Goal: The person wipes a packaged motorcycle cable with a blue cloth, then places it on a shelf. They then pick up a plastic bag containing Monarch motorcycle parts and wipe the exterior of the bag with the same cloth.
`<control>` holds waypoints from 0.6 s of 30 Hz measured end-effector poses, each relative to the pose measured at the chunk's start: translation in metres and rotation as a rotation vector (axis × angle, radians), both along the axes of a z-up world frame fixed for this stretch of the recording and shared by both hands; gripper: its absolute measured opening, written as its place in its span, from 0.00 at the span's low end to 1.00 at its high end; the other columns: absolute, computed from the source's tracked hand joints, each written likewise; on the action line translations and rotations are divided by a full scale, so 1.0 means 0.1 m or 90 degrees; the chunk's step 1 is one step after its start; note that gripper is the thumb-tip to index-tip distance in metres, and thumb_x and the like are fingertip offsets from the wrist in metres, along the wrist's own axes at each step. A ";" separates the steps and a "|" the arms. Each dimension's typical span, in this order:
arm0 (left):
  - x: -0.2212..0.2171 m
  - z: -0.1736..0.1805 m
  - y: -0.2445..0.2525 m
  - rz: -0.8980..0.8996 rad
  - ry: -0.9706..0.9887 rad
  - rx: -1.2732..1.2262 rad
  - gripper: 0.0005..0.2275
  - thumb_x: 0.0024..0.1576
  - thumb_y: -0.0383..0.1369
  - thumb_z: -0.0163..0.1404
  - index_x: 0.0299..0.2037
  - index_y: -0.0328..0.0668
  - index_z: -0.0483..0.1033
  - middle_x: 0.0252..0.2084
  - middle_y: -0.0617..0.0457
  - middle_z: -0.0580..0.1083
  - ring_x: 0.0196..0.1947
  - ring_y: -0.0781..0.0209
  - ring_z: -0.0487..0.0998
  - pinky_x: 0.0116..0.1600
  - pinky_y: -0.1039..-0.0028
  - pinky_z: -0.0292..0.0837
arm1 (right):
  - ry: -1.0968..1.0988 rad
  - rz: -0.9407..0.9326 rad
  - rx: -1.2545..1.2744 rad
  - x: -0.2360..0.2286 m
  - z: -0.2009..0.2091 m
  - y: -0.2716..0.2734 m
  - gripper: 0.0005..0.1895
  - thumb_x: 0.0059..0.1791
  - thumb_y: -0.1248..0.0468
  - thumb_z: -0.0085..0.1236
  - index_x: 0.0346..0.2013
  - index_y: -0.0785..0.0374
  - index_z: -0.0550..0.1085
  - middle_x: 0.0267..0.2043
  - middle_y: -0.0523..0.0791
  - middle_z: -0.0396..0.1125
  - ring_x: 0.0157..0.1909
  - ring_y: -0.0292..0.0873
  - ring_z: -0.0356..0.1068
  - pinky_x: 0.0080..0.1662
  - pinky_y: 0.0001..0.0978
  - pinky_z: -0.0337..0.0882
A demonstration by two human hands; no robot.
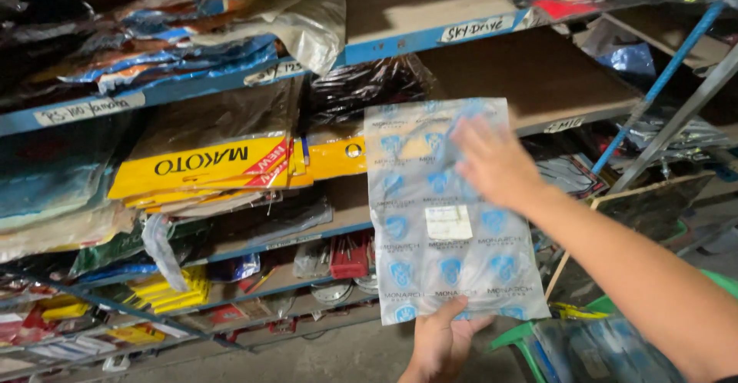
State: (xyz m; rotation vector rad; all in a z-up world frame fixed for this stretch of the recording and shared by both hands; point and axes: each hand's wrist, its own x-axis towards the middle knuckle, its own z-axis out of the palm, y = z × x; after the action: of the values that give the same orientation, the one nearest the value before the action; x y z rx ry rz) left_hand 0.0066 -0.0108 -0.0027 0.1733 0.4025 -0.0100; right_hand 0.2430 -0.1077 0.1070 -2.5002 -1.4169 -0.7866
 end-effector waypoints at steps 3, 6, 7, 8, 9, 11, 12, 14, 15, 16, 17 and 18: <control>-0.01 -0.10 0.02 -0.022 0.023 0.034 0.32 0.56 0.10 0.39 0.72 0.42 0.56 0.65 0.27 0.68 0.58 0.21 0.72 0.61 0.29 0.66 | -0.110 -0.161 0.058 0.03 -0.21 -0.11 0.31 0.56 0.54 0.45 0.68 0.72 0.64 0.74 0.57 0.55 0.74 0.61 0.53 0.66 0.52 0.56; 0.01 -0.02 0.05 -0.023 0.004 0.061 0.28 0.56 0.11 0.41 0.69 0.34 0.61 0.60 0.28 0.72 0.53 0.27 0.76 0.51 0.41 0.74 | 0.043 -0.258 0.014 -0.29 -0.11 0.06 0.31 0.60 0.53 0.29 0.71 0.75 0.55 0.78 0.60 0.41 0.77 0.63 0.41 0.72 0.58 0.48; -0.01 0.01 0.05 -0.026 -0.014 0.059 0.27 0.56 0.11 0.41 0.69 0.31 0.61 0.60 0.27 0.72 0.54 0.26 0.75 0.56 0.38 0.72 | 0.086 -0.228 0.006 -0.42 -0.19 0.10 0.31 0.58 0.55 0.31 0.70 0.74 0.54 0.78 0.60 0.40 0.77 0.62 0.40 0.73 0.58 0.45; -0.02 0.03 0.06 -0.029 -0.033 0.056 0.27 0.56 0.11 0.40 0.69 0.28 0.61 0.60 0.26 0.71 0.55 0.26 0.74 0.61 0.35 0.70 | 0.130 -0.198 -0.002 -0.54 -0.27 0.13 0.31 0.57 0.56 0.34 0.70 0.74 0.54 0.78 0.60 0.39 0.77 0.61 0.40 0.73 0.58 0.42; -0.01 -0.01 0.08 -0.028 -0.028 0.054 0.27 0.56 0.11 0.40 0.69 0.28 0.61 0.60 0.26 0.71 0.55 0.26 0.74 0.61 0.35 0.70 | 0.135 -0.197 -0.005 -0.66 -0.45 0.15 0.31 0.57 0.56 0.34 0.70 0.74 0.54 0.78 0.60 0.39 0.77 0.61 0.40 0.73 0.58 0.42; 0.03 -0.09 0.10 -0.048 -0.077 0.099 0.25 0.56 0.13 0.43 0.66 0.27 0.65 0.54 0.29 0.75 0.49 0.34 0.78 0.54 0.47 0.77 | 0.184 -0.045 0.058 -0.88 -0.77 0.18 0.34 0.49 0.61 0.51 0.67 0.73 0.59 0.74 0.61 0.51 0.76 0.63 0.49 0.70 0.60 0.50; 0.03 -0.08 0.10 -0.049 -0.074 0.098 0.25 0.56 0.13 0.43 0.66 0.27 0.65 0.54 0.29 0.75 0.49 0.34 0.78 0.54 0.47 0.77 | 0.186 -0.047 0.058 -1.10 -0.61 0.18 0.34 0.49 0.61 0.51 0.67 0.73 0.59 0.74 0.61 0.51 0.76 0.63 0.49 0.70 0.60 0.50; 0.04 -0.06 0.15 -0.039 -0.045 0.107 0.24 0.56 0.14 0.44 0.66 0.26 0.66 0.54 0.30 0.75 0.49 0.36 0.78 0.54 0.49 0.76 | 0.502 -0.041 -0.090 -1.53 -0.27 0.22 0.30 0.57 0.56 0.36 0.73 0.64 0.50 0.81 0.50 0.31 0.79 0.51 0.28 0.74 0.50 0.29; 0.06 -0.03 0.18 -0.040 -0.046 0.110 0.24 0.56 0.14 0.44 0.66 0.26 0.66 0.54 0.30 0.75 0.49 0.36 0.78 0.54 0.49 0.76 | 0.501 -0.041 -0.086 -1.62 -0.31 0.15 0.30 0.57 0.56 0.36 0.73 0.64 0.50 0.81 0.50 0.31 0.79 0.51 0.28 0.74 0.50 0.29; 0.09 0.00 0.21 -0.030 -0.027 0.115 0.24 0.55 0.14 0.45 0.65 0.26 0.67 0.55 0.31 0.75 0.50 0.37 0.77 0.54 0.50 0.75 | 0.458 0.042 -0.002 -1.71 -0.35 0.08 0.28 0.56 0.59 0.41 0.68 0.69 0.57 0.77 0.55 0.42 0.78 0.52 0.39 0.73 0.50 0.37; 0.08 0.01 0.21 -0.020 -0.005 0.117 0.24 0.54 0.14 0.46 0.65 0.25 0.68 0.56 0.32 0.75 0.50 0.38 0.77 0.54 0.52 0.74 | 0.415 0.123 0.079 -1.83 -0.41 -0.01 0.26 0.55 0.62 0.45 0.64 0.75 0.63 0.73 0.59 0.53 0.76 0.53 0.51 0.72 0.49 0.45; 0.07 0.02 0.21 -0.021 -0.002 0.116 0.24 0.54 0.14 0.46 0.65 0.25 0.68 0.56 0.32 0.75 0.50 0.38 0.77 0.54 0.52 0.74 | 0.418 0.122 0.078 -1.86 -0.37 -0.05 0.26 0.55 0.62 0.45 0.64 0.75 0.63 0.73 0.59 0.53 0.76 0.53 0.51 0.72 0.49 0.45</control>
State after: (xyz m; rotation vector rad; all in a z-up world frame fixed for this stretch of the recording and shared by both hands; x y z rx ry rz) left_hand 0.0133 0.0101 -0.0011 0.3593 0.3970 -0.0055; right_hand 0.0574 -0.1126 0.0696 -2.1765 -1.2780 0.0018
